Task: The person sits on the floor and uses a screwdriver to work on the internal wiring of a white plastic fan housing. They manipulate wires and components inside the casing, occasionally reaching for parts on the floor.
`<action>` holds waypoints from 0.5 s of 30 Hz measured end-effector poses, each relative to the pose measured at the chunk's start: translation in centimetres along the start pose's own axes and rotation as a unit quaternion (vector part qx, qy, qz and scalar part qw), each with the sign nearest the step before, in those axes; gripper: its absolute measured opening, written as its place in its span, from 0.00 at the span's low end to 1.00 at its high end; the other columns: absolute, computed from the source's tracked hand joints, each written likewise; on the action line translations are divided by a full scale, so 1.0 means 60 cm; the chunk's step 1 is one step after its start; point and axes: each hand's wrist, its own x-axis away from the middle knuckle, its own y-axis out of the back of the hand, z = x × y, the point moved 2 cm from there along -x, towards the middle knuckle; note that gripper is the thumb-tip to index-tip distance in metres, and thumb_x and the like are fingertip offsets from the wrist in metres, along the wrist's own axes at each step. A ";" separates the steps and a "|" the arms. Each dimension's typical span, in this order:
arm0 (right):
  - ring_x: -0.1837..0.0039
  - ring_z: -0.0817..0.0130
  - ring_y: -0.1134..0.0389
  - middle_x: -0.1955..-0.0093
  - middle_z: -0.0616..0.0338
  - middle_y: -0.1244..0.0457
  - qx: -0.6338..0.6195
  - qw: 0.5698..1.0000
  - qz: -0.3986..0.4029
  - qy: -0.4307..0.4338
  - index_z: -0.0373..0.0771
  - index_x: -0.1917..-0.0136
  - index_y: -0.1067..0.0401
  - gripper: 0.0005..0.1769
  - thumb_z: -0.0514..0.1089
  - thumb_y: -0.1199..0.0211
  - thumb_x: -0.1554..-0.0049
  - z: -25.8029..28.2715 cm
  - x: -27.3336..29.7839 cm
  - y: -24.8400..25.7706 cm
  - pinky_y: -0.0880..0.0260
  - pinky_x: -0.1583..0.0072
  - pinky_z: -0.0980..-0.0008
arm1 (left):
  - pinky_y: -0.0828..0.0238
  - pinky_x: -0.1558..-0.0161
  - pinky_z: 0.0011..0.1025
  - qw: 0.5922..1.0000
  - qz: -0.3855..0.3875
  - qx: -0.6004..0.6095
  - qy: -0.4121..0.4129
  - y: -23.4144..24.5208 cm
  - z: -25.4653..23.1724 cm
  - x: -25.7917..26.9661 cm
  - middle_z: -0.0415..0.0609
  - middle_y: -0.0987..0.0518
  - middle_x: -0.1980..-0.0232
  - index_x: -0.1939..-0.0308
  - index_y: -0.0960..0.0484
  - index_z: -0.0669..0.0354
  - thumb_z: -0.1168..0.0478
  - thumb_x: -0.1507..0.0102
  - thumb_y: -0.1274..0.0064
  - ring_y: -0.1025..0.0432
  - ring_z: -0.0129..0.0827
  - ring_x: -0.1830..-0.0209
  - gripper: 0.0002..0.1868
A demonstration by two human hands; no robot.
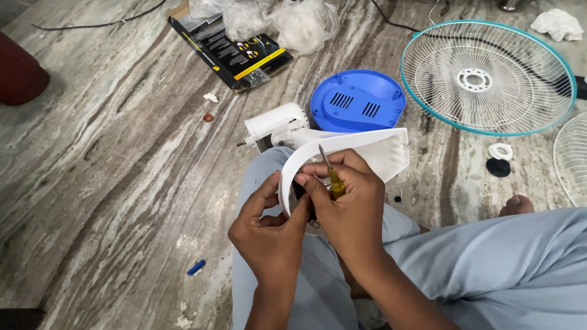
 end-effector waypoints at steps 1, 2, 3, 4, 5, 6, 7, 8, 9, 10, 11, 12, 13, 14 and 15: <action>0.57 0.71 0.27 0.56 0.59 0.31 0.015 1.000 -0.006 0.009 0.33 0.55 0.19 0.07 0.34 0.27 0.49 0.001 0.000 0.000 0.28 0.54 0.74 | 0.27 0.77 0.17 1.000 0.001 0.011 0.003 0.000 0.000 0.000 0.49 0.14 0.65 0.46 0.15 0.63 0.66 0.50 0.28 0.22 0.21 0.76 0.28; 0.56 0.71 0.26 0.56 0.58 0.31 0.013 1.000 -0.011 0.016 0.33 0.54 0.19 0.08 0.34 0.27 0.49 0.003 0.000 0.000 0.28 0.54 0.74 | 0.26 0.77 0.16 1.000 0.003 0.023 0.005 0.000 0.000 0.001 0.48 0.14 0.65 0.46 0.15 0.64 0.67 0.50 0.29 0.21 0.21 0.76 0.28; 0.56 0.70 0.26 0.56 0.58 0.31 0.011 1.000 -0.015 0.022 0.33 0.54 0.19 0.08 0.34 0.26 0.49 0.004 0.001 0.000 0.27 0.53 0.73 | 0.25 0.77 0.16 0.999 0.005 0.034 0.008 -0.001 0.001 0.001 0.48 0.14 0.64 0.46 0.15 0.64 0.67 0.50 0.29 0.21 0.21 0.75 0.28; 0.55 0.70 0.26 0.56 0.58 0.31 0.008 0.999 -0.020 0.029 0.33 0.54 0.19 0.08 0.34 0.26 0.49 0.005 0.002 0.000 0.27 0.53 0.73 | 0.26 0.77 0.16 1.000 0.005 0.028 0.007 -0.001 0.001 0.001 0.48 0.14 0.65 0.46 0.15 0.64 0.67 0.50 0.29 0.21 0.21 0.75 0.28; 0.55 0.70 0.26 0.55 0.58 0.32 0.013 0.999 -0.022 0.038 0.33 0.53 0.19 0.09 0.34 0.26 0.49 0.006 0.002 0.000 0.27 0.53 0.73 | 0.26 0.77 0.16 1.000 0.004 0.021 0.007 -0.001 0.001 0.001 0.48 0.14 0.65 0.46 0.15 0.64 0.67 0.50 0.29 0.21 0.21 0.76 0.28; 0.55 0.70 0.26 0.55 0.58 0.32 0.018 0.998 -0.023 0.048 0.33 0.53 0.19 0.09 0.34 0.26 0.49 0.008 0.003 -0.001 0.27 0.53 0.73 | 0.26 0.77 0.16 1.000 0.003 0.014 0.006 -0.001 0.001 0.001 0.48 0.14 0.65 0.46 0.15 0.64 0.67 0.50 0.28 0.21 0.21 0.76 0.28; 0.55 0.70 0.26 0.55 0.58 0.33 0.023 0.998 -0.024 0.057 0.33 0.53 0.19 0.09 0.34 0.26 0.49 0.009 0.003 -0.001 0.27 0.54 0.73 | 0.26 0.77 0.16 1.000 0.003 0.016 0.000 -0.001 0.001 0.001 0.49 0.14 0.65 0.46 0.15 0.64 0.67 0.50 0.28 0.21 0.21 0.75 0.27; 0.56 0.70 0.26 0.55 0.58 0.33 0.036 0.997 -0.023 0.060 0.33 0.52 0.19 0.09 0.34 0.26 0.49 0.010 0.004 -0.001 0.27 0.55 0.73 | 0.26 0.76 0.16 1.000 0.002 0.017 -0.005 -0.001 0.001 0.001 0.49 0.14 0.65 0.46 0.15 0.64 0.67 0.50 0.28 0.21 0.21 0.74 0.27; 0.57 0.70 0.26 0.55 0.58 0.33 0.049 0.997 -0.021 0.064 0.34 0.52 0.19 0.09 0.34 0.26 0.49 0.012 0.005 -0.002 0.28 0.56 0.73 | 0.26 0.76 0.16 1.000 0.002 0.018 -0.011 0.000 0.002 0.001 0.49 0.14 0.64 0.46 0.15 0.64 0.67 0.50 0.28 0.21 0.21 0.74 0.27; 0.57 0.70 0.26 0.56 0.59 0.33 0.061 0.996 -0.019 0.067 0.34 0.52 0.19 0.10 0.35 0.26 0.48 0.013 0.006 -0.002 0.28 0.57 0.72 | 0.26 0.76 0.16 1.000 0.003 0.022 -0.012 0.000 0.003 0.002 0.49 0.14 0.64 0.46 0.15 0.65 0.68 0.50 0.29 0.21 0.21 0.73 0.27; 0.58 0.70 0.27 0.56 0.58 0.33 0.075 0.994 -0.018 0.075 0.34 0.52 0.19 0.09 0.35 0.26 0.48 0.014 0.007 -0.002 0.29 0.57 0.72 | 0.25 0.76 0.16 1.000 0.003 0.026 -0.014 0.000 0.004 0.002 0.48 0.14 0.63 0.46 0.15 0.65 0.68 0.50 0.29 0.21 0.21 0.72 0.27; 0.59 0.69 0.28 0.57 0.58 0.34 0.088 0.992 -0.018 0.084 0.35 0.52 0.19 0.09 0.35 0.26 0.48 0.016 0.008 -0.002 0.29 0.58 0.71 | 0.25 0.76 0.16 0.999 0.003 0.030 -0.015 0.000 0.004 0.002 0.48 0.14 0.63 0.46 0.15 0.65 0.68 0.50 0.29 0.21 0.21 0.71 0.27; 0.59 0.68 0.29 0.58 0.58 0.35 0.101 0.990 -0.017 0.093 0.35 0.51 0.18 0.09 0.35 0.26 0.47 0.017 0.009 -0.002 0.30 0.58 0.70 | 0.25 0.76 0.16 0.999 0.002 0.029 -0.016 0.001 0.005 0.002 0.48 0.14 0.63 0.46 0.15 0.65 0.68 0.50 0.29 0.21 0.21 0.71 0.27; 0.59 0.68 0.29 0.57 0.58 0.35 0.106 0.989 -0.018 0.100 0.35 0.52 0.19 0.09 0.36 0.26 0.48 0.018 0.009 -0.002 0.30 0.58 0.70 | 0.25 0.76 0.16 0.999 0.000 0.029 -0.018 0.001 0.005 0.002 0.49 0.14 0.63 0.46 0.15 0.65 0.68 0.50 0.29 0.21 0.21 0.71 0.27; 0.59 0.68 0.29 0.57 0.58 0.35 0.112 0.988 -0.020 0.107 0.36 0.52 0.19 0.09 0.37 0.26 0.48 0.019 0.010 -0.003 0.30 0.58 0.70 | 0.26 0.76 0.16 0.999 -0.001 0.028 -0.019 0.001 0.005 0.002 0.49 0.14 0.63 0.46 0.15 0.65 0.68 0.50 0.29 0.21 0.21 0.71 0.26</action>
